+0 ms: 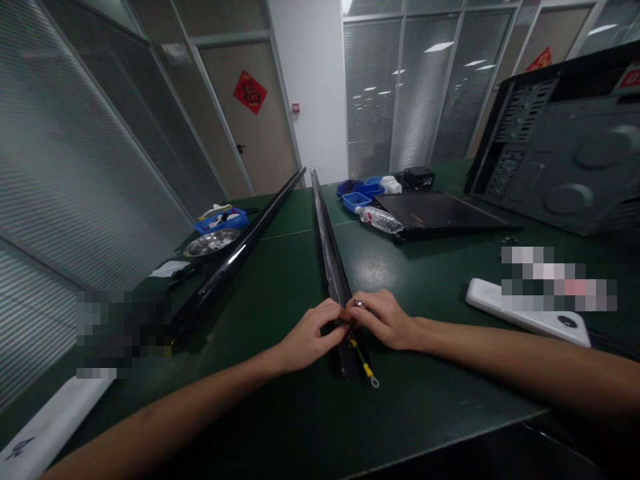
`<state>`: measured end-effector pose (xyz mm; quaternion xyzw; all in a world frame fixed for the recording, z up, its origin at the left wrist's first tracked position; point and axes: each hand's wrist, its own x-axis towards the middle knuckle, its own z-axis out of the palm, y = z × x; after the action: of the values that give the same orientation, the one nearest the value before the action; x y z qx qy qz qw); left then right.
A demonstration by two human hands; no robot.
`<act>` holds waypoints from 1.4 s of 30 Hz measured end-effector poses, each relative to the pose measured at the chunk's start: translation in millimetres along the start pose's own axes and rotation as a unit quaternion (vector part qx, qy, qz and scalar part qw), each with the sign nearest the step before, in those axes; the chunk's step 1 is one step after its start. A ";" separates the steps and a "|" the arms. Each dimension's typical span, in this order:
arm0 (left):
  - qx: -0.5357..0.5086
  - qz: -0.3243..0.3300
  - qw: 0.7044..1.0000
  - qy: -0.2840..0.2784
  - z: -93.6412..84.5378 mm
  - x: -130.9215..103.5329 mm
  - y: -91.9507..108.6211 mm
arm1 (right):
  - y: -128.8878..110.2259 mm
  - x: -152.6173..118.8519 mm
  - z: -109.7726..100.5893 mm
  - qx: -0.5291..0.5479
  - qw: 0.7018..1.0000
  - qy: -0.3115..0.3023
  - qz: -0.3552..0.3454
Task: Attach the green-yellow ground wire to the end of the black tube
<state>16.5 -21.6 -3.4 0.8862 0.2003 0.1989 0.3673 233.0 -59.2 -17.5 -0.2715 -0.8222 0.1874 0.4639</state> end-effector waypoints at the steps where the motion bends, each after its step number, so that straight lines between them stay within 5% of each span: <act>1: 0.000 0.000 1.000 0.000 0.1 -0.1 -0.1 | -0.1 0.0 -0.2 -0.001 1.000 0.000 -0.001; 42: 0.005 0.014 1.000 0.004 0.4 1.3 2.2 | 1.6 -1.4 0.2 0.016 1.000 -0.005 0.000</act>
<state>18.3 -22.6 -1.8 0.8901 0.1902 0.2065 0.3589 233.9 -58.8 -19.5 -0.2632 -0.8215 0.2015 0.4640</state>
